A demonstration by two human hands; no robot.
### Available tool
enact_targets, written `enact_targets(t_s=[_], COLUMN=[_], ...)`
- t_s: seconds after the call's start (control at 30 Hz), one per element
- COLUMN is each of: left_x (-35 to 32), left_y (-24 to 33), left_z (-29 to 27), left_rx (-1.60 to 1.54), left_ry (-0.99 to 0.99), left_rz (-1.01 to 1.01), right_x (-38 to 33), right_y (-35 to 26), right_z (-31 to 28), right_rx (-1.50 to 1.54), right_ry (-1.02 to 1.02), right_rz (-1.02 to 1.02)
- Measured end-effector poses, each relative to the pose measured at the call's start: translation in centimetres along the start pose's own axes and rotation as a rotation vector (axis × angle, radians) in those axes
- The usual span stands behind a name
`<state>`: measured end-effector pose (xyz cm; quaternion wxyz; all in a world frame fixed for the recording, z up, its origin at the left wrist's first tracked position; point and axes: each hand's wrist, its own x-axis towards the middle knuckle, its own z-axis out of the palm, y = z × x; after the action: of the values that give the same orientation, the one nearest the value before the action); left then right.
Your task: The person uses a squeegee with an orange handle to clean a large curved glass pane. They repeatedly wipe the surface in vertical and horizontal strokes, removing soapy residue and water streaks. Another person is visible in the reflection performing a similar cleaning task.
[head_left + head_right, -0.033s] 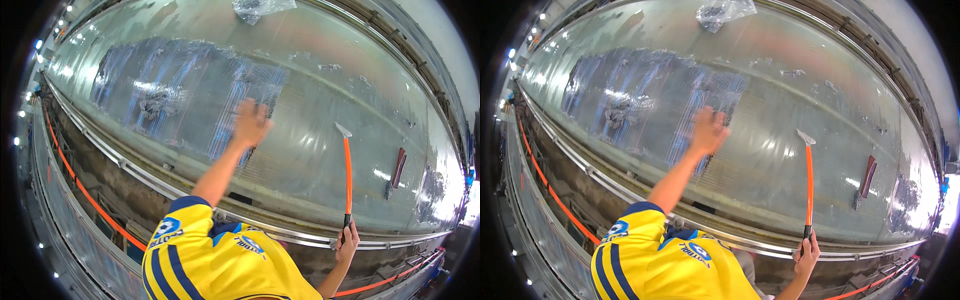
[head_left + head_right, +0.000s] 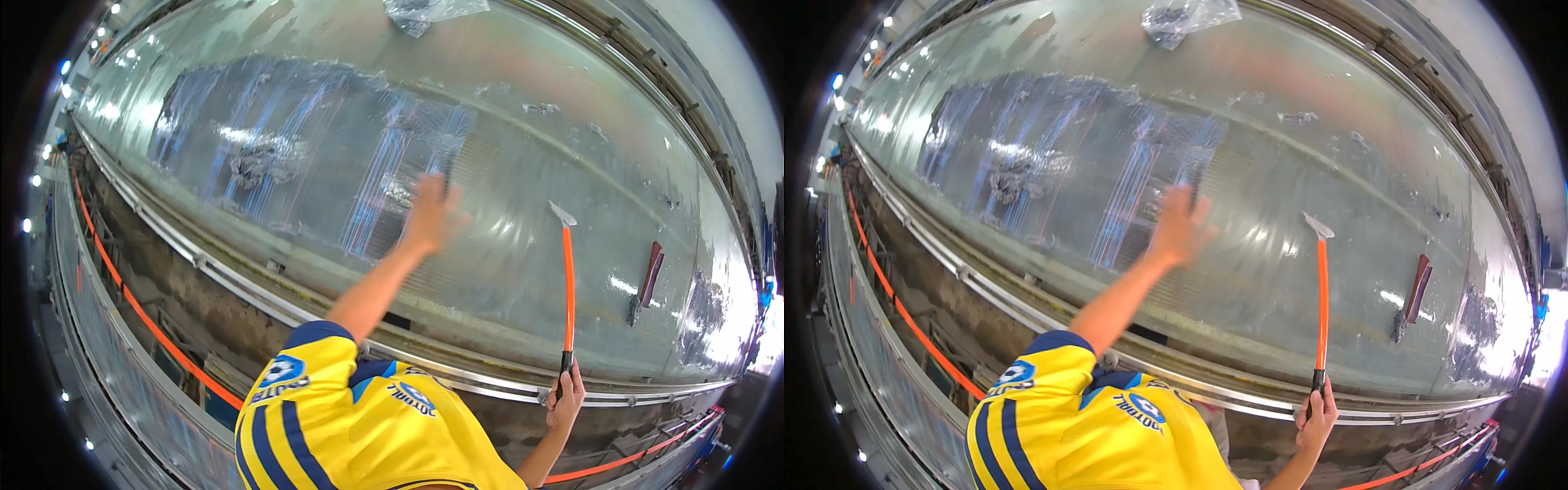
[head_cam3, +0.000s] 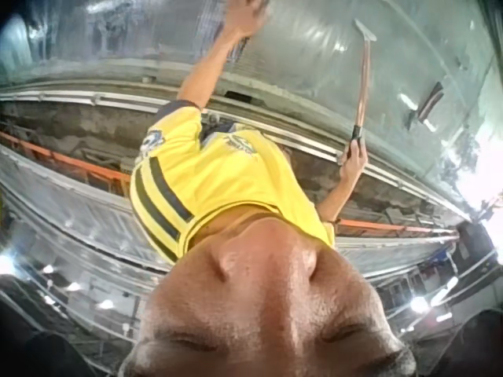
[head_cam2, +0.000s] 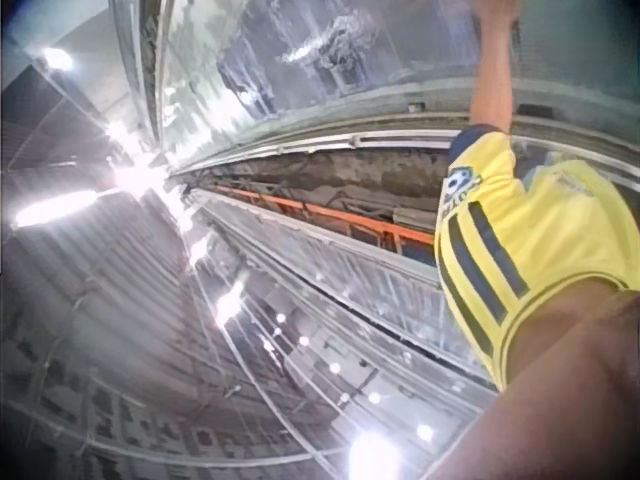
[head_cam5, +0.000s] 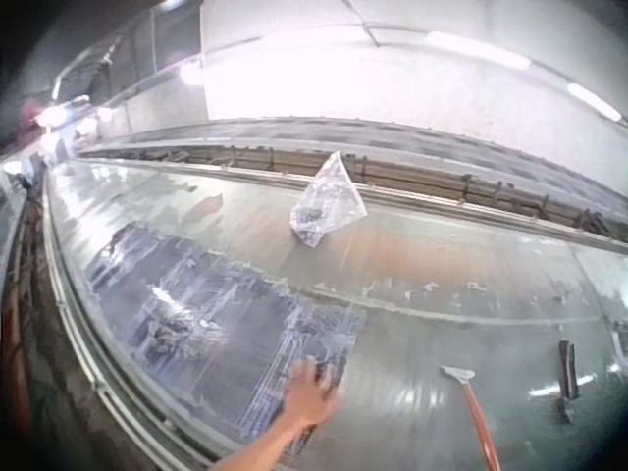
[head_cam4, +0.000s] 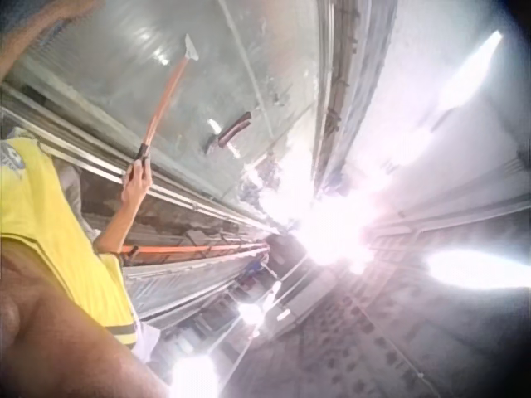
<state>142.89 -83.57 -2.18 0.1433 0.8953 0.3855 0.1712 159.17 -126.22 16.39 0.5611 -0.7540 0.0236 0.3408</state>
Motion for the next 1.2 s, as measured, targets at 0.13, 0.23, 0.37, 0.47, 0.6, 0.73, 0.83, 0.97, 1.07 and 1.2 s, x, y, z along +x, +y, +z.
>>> enact_targets(t_s=[0.13,0.23,0.37,0.47,0.6,0.73,0.83,0.97,1.07,1.2], left_x=[-8.4,-9.9,-5.2,-3.5,-0.6,-6.7,-12.8,-15.1,-15.6,-15.4], left_y=[10.0,4.2,-11.3,-20.4,-14.4,0.7,7.7,7.0,3.1,1.7], left_z=[1.5,-2.2,-9.9,-13.6,-14.9,-10.1,-7.9,-6.8,-4.4,-4.5], left_rx=[-0.081,-0.125,0.411,0.65,0.193,-0.336,-0.446,-0.217,-0.449,-0.427], left_ry=[-0.193,-0.36,-0.168,-0.109,0.151,-0.01,-0.215,-0.637,-0.301,-0.294], left_rz=[0.253,0.305,-0.093,-0.338,-0.031,0.577,0.926,0.735,0.729,0.712], right_x=[-1.9,-2.7,-4.5,-4.1,-5.9,-9.3,-12.2,-15.2,-18.1,-21.3], right_y=[1.0,2.6,1.9,1.2,0.8,-0.1,0.2,1.1,-0.4,-1.9], right_z=[-0.9,-1.7,-2.4,-1.8,-1.1,-0.1,0.2,0.7,3.2,6.3], right_rx=[-0.044,-0.069,-0.196,-0.296,-0.398,-0.508,-0.605,-0.699,-0.667,-0.785], right_ry=[0.054,0.071,-0.006,-0.113,-0.199,-0.279,-0.332,-0.36,-0.349,-0.345], right_rz=[0.01,0.012,0.051,0.053,0.074,0.075,0.022,0.02,0.062,0.02])
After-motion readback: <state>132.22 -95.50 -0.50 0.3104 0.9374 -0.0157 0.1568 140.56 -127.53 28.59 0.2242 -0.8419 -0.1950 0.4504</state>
